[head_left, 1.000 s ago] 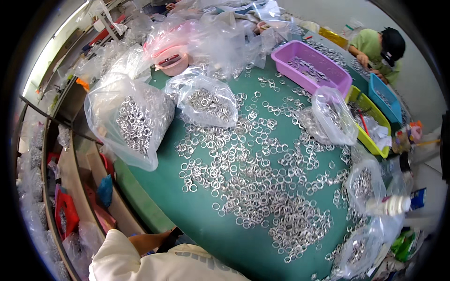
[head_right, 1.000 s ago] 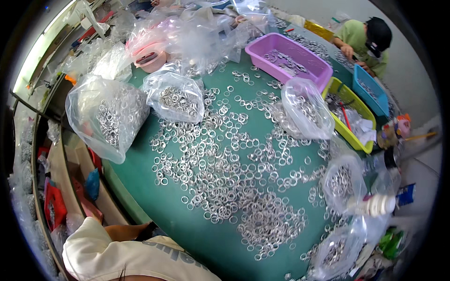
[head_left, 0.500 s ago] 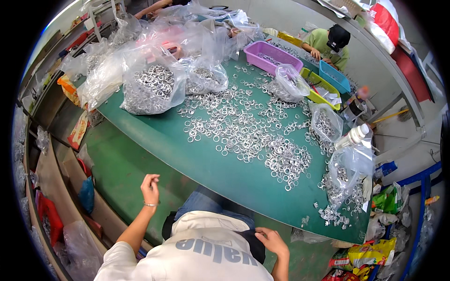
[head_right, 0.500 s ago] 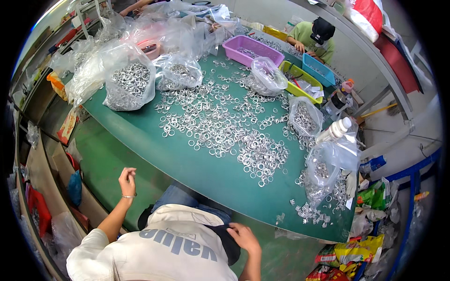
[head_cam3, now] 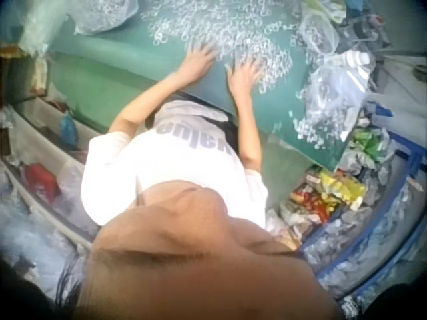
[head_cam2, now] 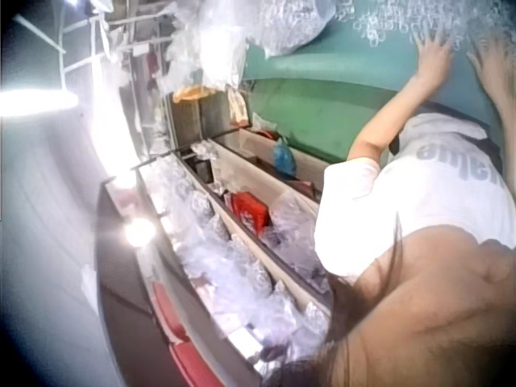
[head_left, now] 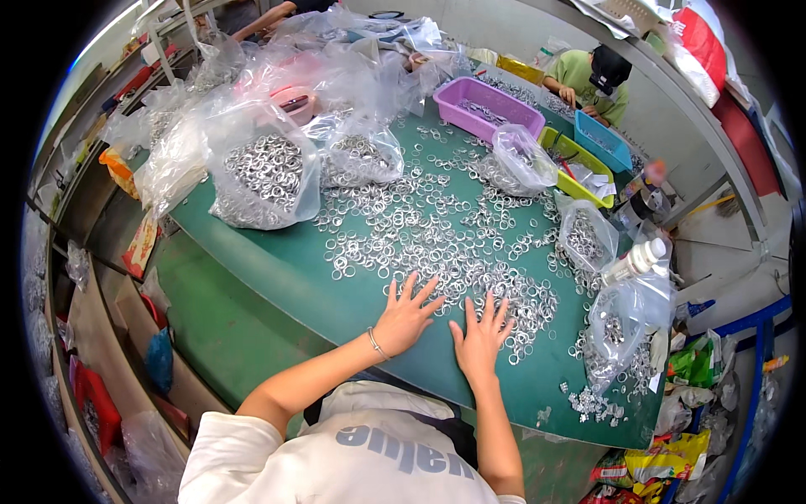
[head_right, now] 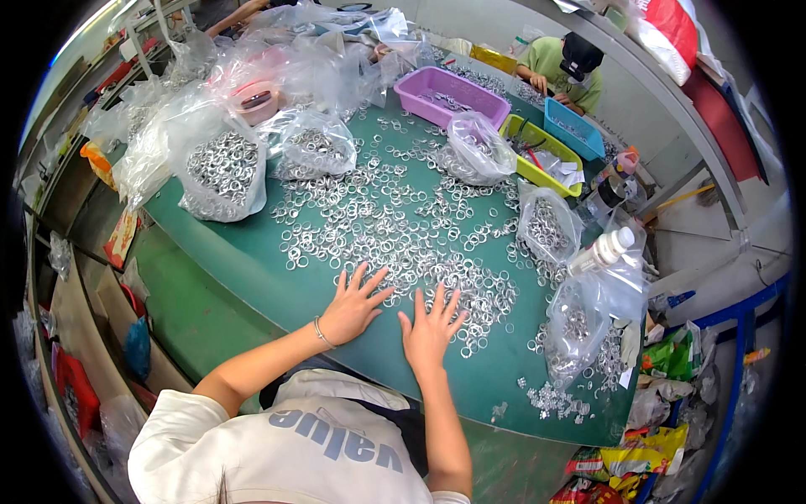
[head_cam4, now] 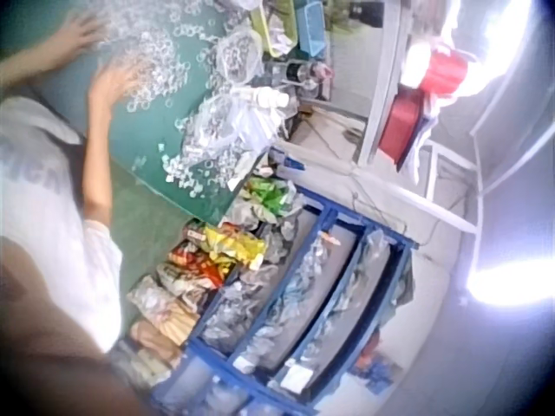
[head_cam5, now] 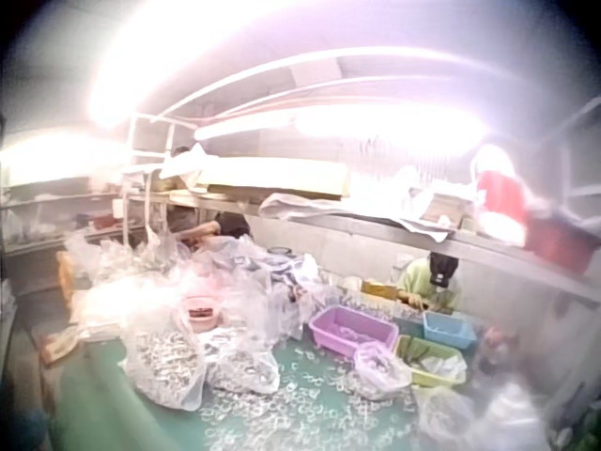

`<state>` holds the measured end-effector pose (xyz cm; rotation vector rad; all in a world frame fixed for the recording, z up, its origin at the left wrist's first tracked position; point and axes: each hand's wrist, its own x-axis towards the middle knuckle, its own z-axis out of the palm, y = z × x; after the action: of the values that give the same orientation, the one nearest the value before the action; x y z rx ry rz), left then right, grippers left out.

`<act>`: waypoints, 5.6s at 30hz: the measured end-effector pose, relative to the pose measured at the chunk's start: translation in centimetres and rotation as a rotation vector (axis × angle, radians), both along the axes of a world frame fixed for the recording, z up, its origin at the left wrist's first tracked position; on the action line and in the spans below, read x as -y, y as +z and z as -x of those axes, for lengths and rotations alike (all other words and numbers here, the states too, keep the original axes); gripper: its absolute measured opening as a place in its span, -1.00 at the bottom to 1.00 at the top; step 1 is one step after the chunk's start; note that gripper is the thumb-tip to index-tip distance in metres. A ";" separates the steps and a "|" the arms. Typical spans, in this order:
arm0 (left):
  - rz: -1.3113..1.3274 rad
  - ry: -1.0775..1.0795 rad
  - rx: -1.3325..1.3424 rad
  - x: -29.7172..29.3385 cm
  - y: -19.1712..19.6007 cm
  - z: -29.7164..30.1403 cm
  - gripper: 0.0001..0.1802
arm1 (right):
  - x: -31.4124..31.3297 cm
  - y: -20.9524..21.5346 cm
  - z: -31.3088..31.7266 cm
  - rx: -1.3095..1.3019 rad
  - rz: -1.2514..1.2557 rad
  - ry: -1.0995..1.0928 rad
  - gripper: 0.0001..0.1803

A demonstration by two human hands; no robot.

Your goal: The person sorts through a large pile of small metal rings on a green workstation by hand, picking up individual rings to check them and placing some into small plastic bags.

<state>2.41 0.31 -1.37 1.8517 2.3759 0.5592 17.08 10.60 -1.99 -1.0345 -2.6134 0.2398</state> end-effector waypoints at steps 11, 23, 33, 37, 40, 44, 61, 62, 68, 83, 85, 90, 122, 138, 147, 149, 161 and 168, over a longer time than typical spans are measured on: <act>-0.325 0.204 0.124 -2.3 1.0 5.8 -0.67 | -1.4 2.6 -2.7 -0.232 0.031 -0.010 -0.78; -0.141 0.014 0.295 -4.4 1.0 -0.4 -0.67 | 0.3 2.3 -1.1 -0.290 0.187 0.032 -0.79; -0.139 -0.159 0.405 1.4 1.0 -1.6 -0.78 | -1.5 2.2 1.0 -0.183 0.087 0.151 -0.75; -0.114 -0.121 0.548 2.1 1.2 -2.2 -0.73 | -1.5 1.6 0.9 -0.127 0.038 0.173 -0.80; -0.097 -0.113 0.370 1.4 2.4 -2.8 -0.69 | -0.6 1.9 -0.7 -0.108 0.039 0.185 -0.79; -0.054 -0.218 0.439 1.4 0.9 -3.1 -0.63 | -0.7 2.8 0.7 -0.136 0.068 0.136 -0.76; 0.005 -0.303 0.432 2.5 0.8 -3.9 -0.63 | 0.3 0.5 -4.0 0.002 0.146 -0.209 -0.29; -0.007 -0.317 0.452 2.6 0.8 -4.0 -0.63 | -0.2 0.7 -3.1 -0.058 0.129 -0.185 -0.40; -0.093 -0.299 0.526 0.7 1.7 -3.0 -0.60 | -5.3 1.3 -4.6 -0.159 0.023 -0.158 -0.61; -0.216 -0.081 0.183 -6.4 0.3 1.1 -0.69 | -2.0 3.1 -3.2 -0.149 0.067 -0.059 -0.84; -0.142 -0.159 0.295 -5.1 1.6 0.2 -0.64 | 0.3 3.3 -3.0 -0.073 0.174 0.054 -0.82; 0.021 -0.422 0.406 -1.1 2.3 -3.1 -0.55 | -2.1 3.6 -4.7 -0.233 0.205 -0.113 -0.70; 0.008 -0.362 -0.088 -7.1 0.6 1.4 -0.48 | -5.1 2.0 -3.9 -0.203 -0.014 -0.147 -0.75; -0.061 -0.193 -0.068 -4.8 0.1 2.6 -0.47 | -5.9 2.9 1.8 -0.141 0.038 0.101 -0.59; -0.008 -0.022 -0.262 -8.1 -0.9 8.8 -0.40 | -9.2 0.6 -1.2 0.071 -0.178 0.184 -0.78; -0.006 0.048 -0.256 -8.6 -0.6 10.1 -0.37 | -9.8 0.4 -2.7 -0.014 -0.162 0.150 -0.86; -0.102 -0.336 0.002 -10.9 0.5 3.8 -0.56 | -12.7 1.9 0.9 0.002 -0.181 -0.111 -0.75; -0.191 -0.379 0.384 -9.4 -0.6 3.3 -0.68 | -13.6 1.0 0.3 -0.138 -0.232 -0.019 -0.93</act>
<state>-0.85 9.71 -1.93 1.9796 1.7297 1.0134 16.78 24.20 -1.02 -0.9277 -2.4372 0.0022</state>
